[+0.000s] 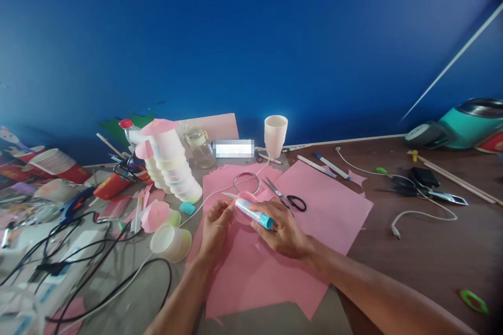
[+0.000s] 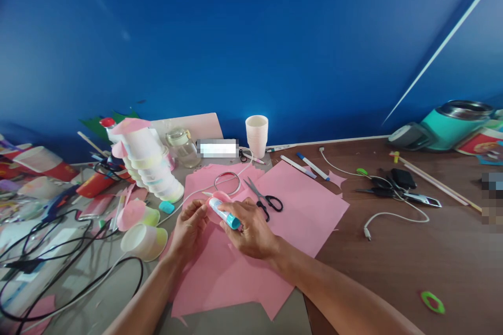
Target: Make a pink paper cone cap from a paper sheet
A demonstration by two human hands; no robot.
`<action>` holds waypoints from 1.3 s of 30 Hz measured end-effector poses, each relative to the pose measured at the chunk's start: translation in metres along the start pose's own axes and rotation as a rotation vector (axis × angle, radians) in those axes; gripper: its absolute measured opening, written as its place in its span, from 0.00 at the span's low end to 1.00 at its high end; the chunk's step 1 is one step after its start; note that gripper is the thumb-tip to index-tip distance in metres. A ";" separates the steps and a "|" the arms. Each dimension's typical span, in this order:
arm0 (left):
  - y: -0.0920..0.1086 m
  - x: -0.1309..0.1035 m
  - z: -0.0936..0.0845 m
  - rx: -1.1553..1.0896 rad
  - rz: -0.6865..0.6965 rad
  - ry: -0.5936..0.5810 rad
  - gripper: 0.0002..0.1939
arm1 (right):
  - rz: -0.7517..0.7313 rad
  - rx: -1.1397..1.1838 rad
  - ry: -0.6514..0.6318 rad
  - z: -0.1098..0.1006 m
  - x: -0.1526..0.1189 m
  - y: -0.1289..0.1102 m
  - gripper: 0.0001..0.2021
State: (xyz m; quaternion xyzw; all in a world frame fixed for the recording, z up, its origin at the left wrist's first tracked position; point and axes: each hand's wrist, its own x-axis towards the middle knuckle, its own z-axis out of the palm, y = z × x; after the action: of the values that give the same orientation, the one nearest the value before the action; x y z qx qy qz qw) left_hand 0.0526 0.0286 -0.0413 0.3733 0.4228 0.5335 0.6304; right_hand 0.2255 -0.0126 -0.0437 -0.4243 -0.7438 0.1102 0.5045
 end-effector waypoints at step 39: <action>-0.008 0.000 0.003 -0.023 0.044 0.165 0.17 | 0.400 0.205 0.126 0.009 0.000 0.004 0.29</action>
State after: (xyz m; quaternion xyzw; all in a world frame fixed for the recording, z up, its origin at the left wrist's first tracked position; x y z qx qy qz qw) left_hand 0.0587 0.0269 -0.0478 0.3300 0.4590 0.5808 0.5857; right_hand 0.2199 -0.0074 -0.0505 -0.5157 -0.5968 0.2562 0.5588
